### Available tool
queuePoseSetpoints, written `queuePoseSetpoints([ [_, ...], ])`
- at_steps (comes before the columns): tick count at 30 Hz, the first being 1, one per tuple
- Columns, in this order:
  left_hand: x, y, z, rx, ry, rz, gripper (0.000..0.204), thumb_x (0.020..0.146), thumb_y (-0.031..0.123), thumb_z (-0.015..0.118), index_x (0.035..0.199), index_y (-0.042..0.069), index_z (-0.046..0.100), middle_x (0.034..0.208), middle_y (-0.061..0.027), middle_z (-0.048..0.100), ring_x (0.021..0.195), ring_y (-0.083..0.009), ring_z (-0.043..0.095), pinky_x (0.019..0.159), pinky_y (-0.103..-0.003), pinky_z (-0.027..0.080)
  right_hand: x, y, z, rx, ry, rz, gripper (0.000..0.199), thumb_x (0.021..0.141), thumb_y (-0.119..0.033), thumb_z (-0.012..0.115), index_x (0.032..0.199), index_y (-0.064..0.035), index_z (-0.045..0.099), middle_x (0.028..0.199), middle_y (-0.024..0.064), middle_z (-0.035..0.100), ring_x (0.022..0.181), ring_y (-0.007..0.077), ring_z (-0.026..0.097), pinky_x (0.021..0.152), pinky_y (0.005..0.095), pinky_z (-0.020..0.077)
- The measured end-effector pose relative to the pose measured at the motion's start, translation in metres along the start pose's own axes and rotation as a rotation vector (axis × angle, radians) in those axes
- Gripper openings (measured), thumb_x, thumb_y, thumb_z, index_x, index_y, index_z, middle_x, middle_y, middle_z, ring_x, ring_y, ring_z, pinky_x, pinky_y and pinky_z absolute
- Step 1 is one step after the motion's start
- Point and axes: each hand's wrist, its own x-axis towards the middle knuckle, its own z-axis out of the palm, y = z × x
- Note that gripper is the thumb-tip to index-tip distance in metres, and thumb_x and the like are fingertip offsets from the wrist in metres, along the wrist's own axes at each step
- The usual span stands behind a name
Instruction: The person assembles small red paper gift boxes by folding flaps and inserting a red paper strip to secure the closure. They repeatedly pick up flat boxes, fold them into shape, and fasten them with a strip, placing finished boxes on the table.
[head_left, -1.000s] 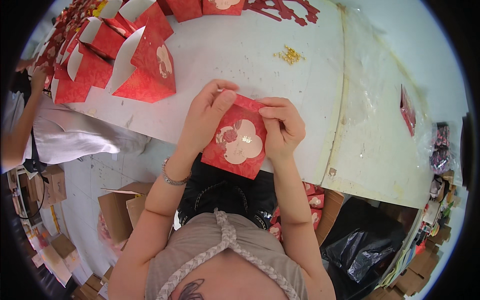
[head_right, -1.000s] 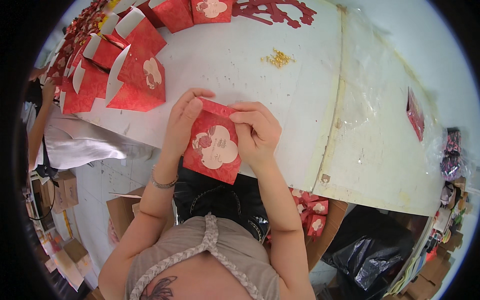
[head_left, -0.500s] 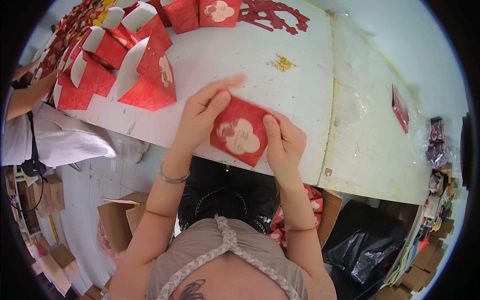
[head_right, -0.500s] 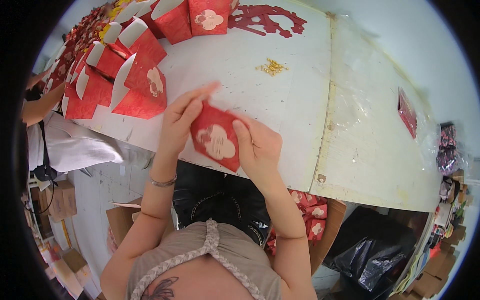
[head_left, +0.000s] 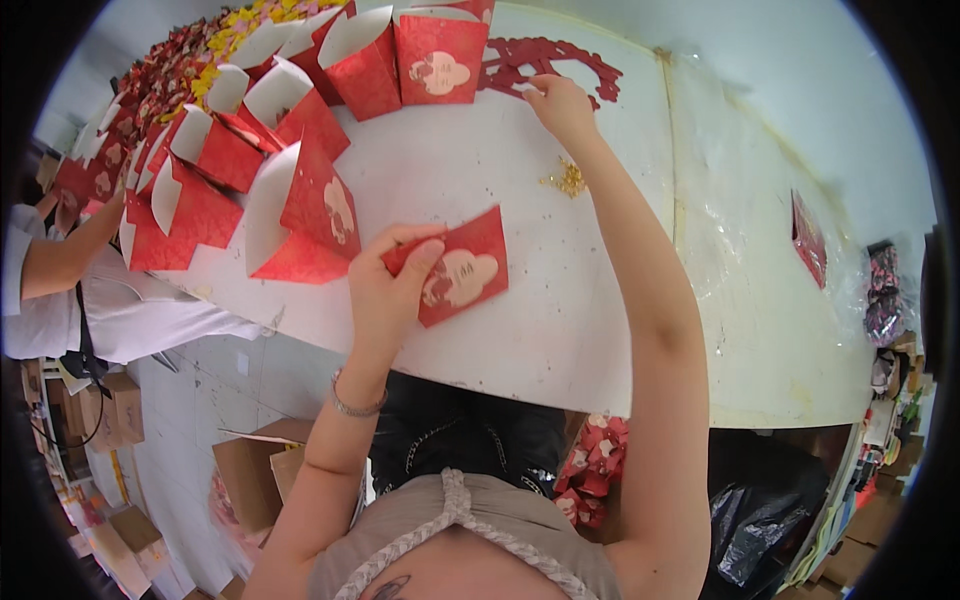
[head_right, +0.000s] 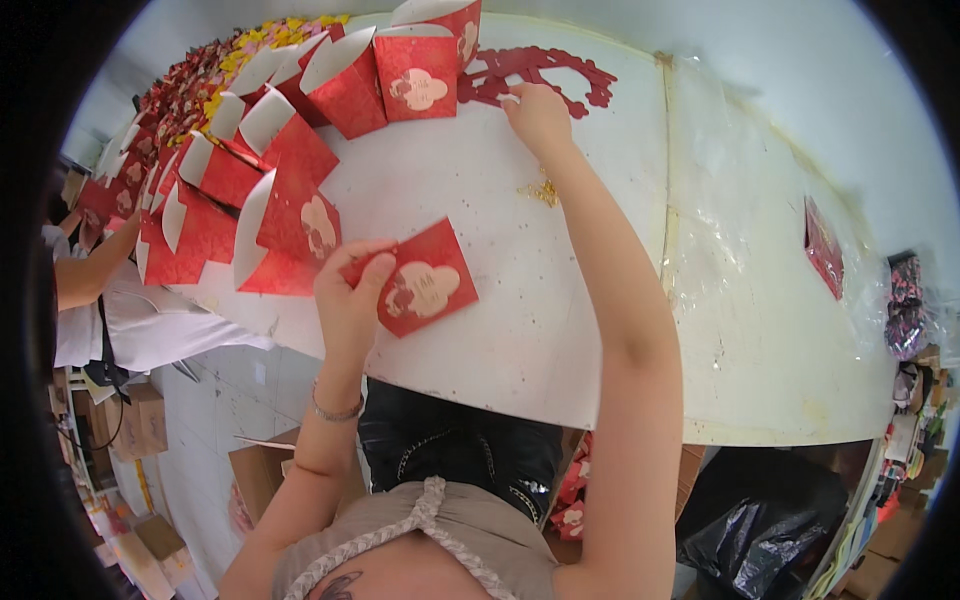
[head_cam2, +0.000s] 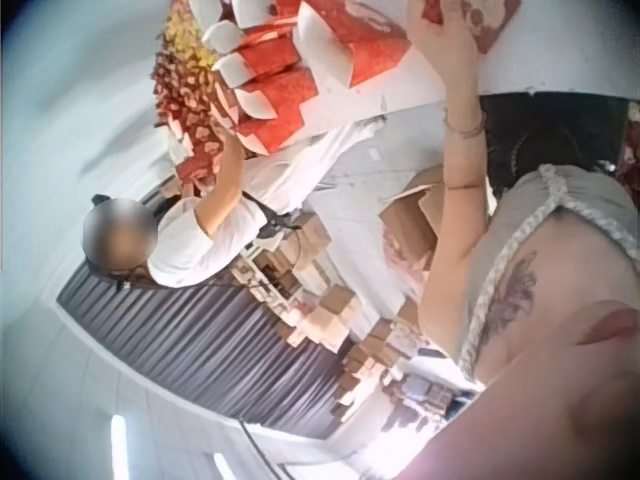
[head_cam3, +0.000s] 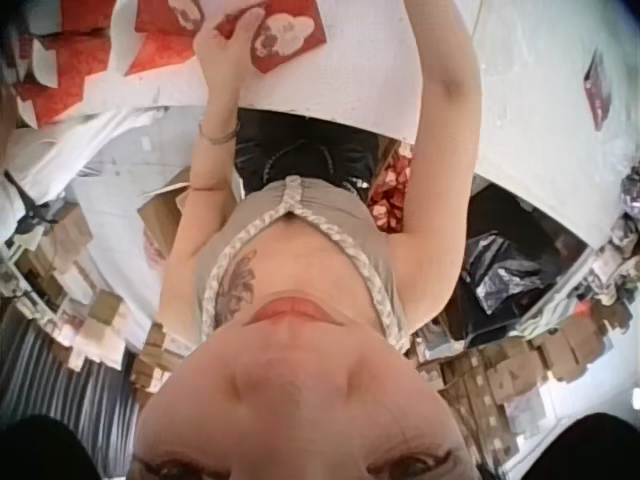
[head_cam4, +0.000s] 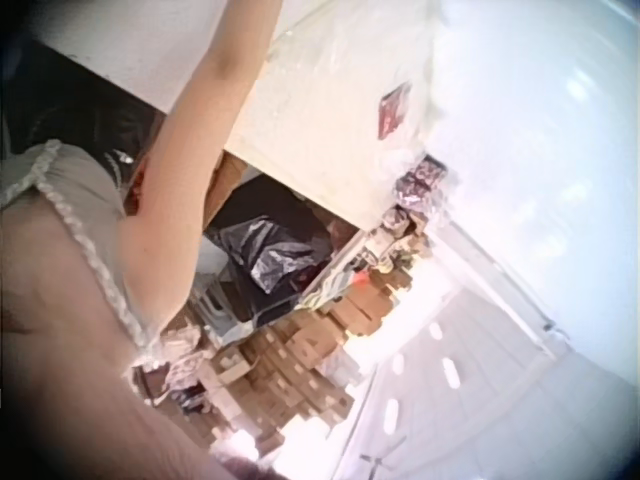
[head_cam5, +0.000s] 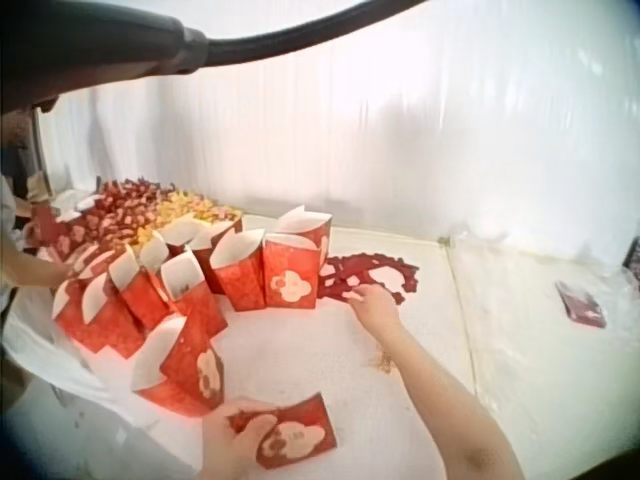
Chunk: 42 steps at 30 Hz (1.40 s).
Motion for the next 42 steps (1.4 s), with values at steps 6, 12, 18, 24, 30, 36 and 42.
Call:
queuePoseSetpoints([
  [6, 0.006, 0.005, 0.004, -0.153, 0.015, -0.109, 0.016, 0.085, 0.003, 0.064, 0.097, 0.003, 0.053, 0.088, 0.0005, 0.056, 0.073, -0.0041, 0.053, 0.058, -0.017, 0.046, 0.054, -0.001, 0.009, -0.519, -0.491, 0.091, 0.02, 0.08, -0.012, 0.058, 0.095, -0.0014, 0.066, 0.101, 0.019, 0.066, 0.096, 0.034, 0.064, 0.081, 0.0421, 0.0517],
  [12, 0.026, -0.005, 0.004, -0.14, -0.116, 0.013, 0.009, 0.091, 0.008, 0.056, 0.098, 0.002, 0.056, 0.08, 0.0024, 0.055, 0.073, -0.0021, 0.051, 0.062, -0.017, 0.043, -0.012, -0.035, -0.063, -0.012, 0.082, -0.348, 0.012, 0.073, -0.007, 0.068, 0.084, -0.0018, 0.065, 0.086, 0.0119, 0.065, 0.074, 0.0252, 0.065, 0.061, 0.0355, 0.0524],
  [18, 0.032, -0.008, 0.014, -0.24, -0.355, -0.023, 0.008, 0.089, 0.005, 0.055, 0.096, 0.002, 0.058, 0.079, 0.0031, 0.055, 0.072, -0.0023, 0.048, 0.064, -0.016, 0.04, -0.088, -0.091, -0.11, -0.108, 0.229, -1.284, 0.014, 0.064, -0.001, 0.065, 0.077, -0.0042, 0.062, 0.081, 0.0036, 0.057, 0.066, 0.0155, 0.06, 0.051, 0.0243, 0.049],
  [24, 0.017, -0.007, 0.012, -0.171, -0.375, 0.042, 0.009, 0.086, 0.002, 0.053, 0.092, 0.001, 0.059, 0.079, 0.0022, 0.057, 0.069, -0.0015, 0.046, 0.064, -0.017, 0.039, -0.092, -0.088, -0.116, -0.158, 0.115, -1.385, 0.019, 0.063, -0.001, 0.067, 0.082, 0.002, 0.065, 0.082, 0.0078, 0.057, 0.07, 0.0199, 0.062, 0.05, 0.0252, 0.0497],
  [30, 0.012, -0.007, 0.015, -0.221, -0.312, 0.067, 0.007, 0.08, 0.001, 0.057, 0.087, 0.001, 0.06, 0.079, 0.0012, 0.059, 0.07, -0.0041, 0.05, 0.064, -0.019, 0.041, -0.099, -0.091, -0.121, -0.12, 0.227, -1.464, 0.016, 0.064, -0.001, 0.066, 0.08, 0.0029, 0.064, 0.081, 0.0088, 0.056, 0.072, 0.022, 0.063, 0.054, 0.0255, 0.0528],
  [36, 0.013, -0.012, 0.02, -0.22, -0.415, 0.244, 0.006, 0.077, -0.001, 0.063, 0.082, 0.002, 0.061, 0.077, -0.0007, 0.059, 0.067, -0.0064, 0.052, 0.062, -0.02, 0.041, -0.106, -0.088, -0.128, -0.13, 0.214, -1.408, 0.012, 0.067, -0.003, 0.062, 0.08, -0.0026, 0.061, 0.087, 0.0057, 0.059, 0.077, 0.0189, 0.063, 0.058, 0.0254, 0.0513],
  [42, 0.008, -0.012, 0.013, -0.187, -0.2, 0.237, 0.011, 0.08, 0.0, 0.067, 0.083, 0.002, 0.057, 0.081, -0.0021, 0.059, 0.063, -0.0053, 0.054, 0.051, -0.018, 0.043, -0.079, -0.065, -0.109, -0.023, 0.377, -0.824, 0.014, 0.08, -0.013, 0.066, 0.094, -0.0079, 0.067, 0.09, 0.0067, 0.062, 0.078, 0.023, 0.062, 0.062, 0.0322, 0.051],
])
